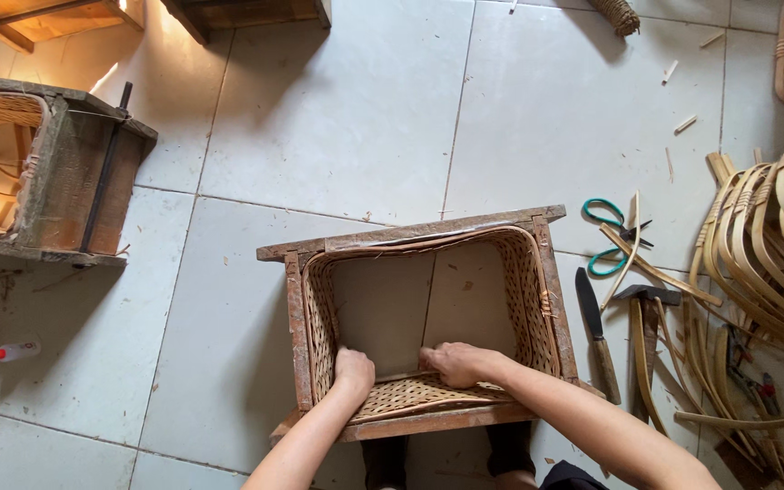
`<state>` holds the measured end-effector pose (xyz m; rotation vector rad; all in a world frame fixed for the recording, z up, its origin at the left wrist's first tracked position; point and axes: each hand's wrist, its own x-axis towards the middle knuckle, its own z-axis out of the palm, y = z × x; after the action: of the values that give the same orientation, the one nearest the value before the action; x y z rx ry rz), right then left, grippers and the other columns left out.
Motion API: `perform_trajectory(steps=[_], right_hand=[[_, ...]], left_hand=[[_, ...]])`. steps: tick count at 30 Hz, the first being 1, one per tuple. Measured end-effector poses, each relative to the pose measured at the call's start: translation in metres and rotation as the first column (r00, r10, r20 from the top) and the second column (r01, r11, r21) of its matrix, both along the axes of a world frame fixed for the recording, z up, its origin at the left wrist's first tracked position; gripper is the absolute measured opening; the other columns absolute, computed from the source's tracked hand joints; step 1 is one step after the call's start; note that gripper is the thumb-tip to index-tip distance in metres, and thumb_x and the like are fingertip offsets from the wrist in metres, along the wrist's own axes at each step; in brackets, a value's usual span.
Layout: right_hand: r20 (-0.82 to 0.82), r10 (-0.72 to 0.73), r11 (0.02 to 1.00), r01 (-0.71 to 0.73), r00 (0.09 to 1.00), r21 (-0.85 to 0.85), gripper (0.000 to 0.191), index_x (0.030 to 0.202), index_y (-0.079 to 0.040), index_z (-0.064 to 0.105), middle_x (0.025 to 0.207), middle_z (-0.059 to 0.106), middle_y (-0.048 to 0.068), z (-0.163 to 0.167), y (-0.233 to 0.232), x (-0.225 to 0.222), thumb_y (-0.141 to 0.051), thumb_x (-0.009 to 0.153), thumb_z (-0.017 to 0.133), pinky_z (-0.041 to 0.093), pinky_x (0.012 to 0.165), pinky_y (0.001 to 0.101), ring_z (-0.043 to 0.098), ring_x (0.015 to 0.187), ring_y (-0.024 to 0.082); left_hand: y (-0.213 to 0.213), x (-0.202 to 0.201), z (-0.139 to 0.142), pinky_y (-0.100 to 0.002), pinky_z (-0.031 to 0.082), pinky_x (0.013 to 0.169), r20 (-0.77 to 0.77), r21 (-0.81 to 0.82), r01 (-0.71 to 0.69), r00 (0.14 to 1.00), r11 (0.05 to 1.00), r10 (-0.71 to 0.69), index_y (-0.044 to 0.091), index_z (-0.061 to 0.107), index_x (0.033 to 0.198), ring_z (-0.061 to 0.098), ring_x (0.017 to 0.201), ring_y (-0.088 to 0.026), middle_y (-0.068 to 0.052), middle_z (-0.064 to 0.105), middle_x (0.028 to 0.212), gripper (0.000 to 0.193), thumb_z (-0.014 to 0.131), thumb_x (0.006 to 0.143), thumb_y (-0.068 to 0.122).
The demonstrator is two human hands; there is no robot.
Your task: The person sits on the floor fitting a woven bamboo basket body into a wooden frame, pressing and shaping the rim, and adding curved bamboo strips across the top. They use scissors to trim a strip and a mallet to tap the frame, securing the rim pieces in place.
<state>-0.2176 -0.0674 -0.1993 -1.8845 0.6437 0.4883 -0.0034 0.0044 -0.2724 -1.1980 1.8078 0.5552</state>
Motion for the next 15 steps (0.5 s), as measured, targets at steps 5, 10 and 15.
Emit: perform_trajectory(steps=[5,10,15], right_hand=[[-0.176,-0.09,0.972,0.125,0.98,0.201,0.041,0.13,-0.003,0.056,0.122,0.067,0.022,-0.001,-0.007,0.001,-0.027,0.098,0.064,0.052,0.104,0.048,0.065,0.114,0.034],[-0.025,-0.222,0.974,0.22,0.975,-0.05,0.039,0.133,-0.007,0.059,0.114,0.071,0.02,-0.002,-0.011,0.001,-0.03,0.101,0.059,0.059,0.092,0.0434,0.072,0.097,0.03],[0.034,-0.306,0.943,0.308,0.951,-0.126,0.027,0.118,-0.01,0.069,0.102,0.079,0.011,0.002,-0.02,-0.006,-0.028,0.098,0.065,0.059,0.083,0.0421,0.075,0.083,0.024]], left_hand=[[-0.004,-0.003,0.004,-0.041,0.044,0.101,0.009,0.031,0.05,0.999,0.998,-0.05,0.014,0.076,0.12,0.068,0.114,-0.023,-0.006,0.074,0.122,0.03,0.052,0.103,0.018],[-0.009,-0.001,0.009,-0.046,0.025,0.12,0.023,0.032,0.061,0.998,0.998,-0.061,0.01,0.075,0.122,0.069,0.11,-0.022,-0.007,0.075,0.119,0.031,0.051,0.104,0.018],[-0.01,0.003,0.016,-0.042,0.033,0.117,-0.035,0.026,-0.045,0.998,0.999,0.046,0.01,0.078,0.115,0.071,0.104,-0.025,-0.011,0.077,0.111,0.03,0.052,0.103,0.018]])
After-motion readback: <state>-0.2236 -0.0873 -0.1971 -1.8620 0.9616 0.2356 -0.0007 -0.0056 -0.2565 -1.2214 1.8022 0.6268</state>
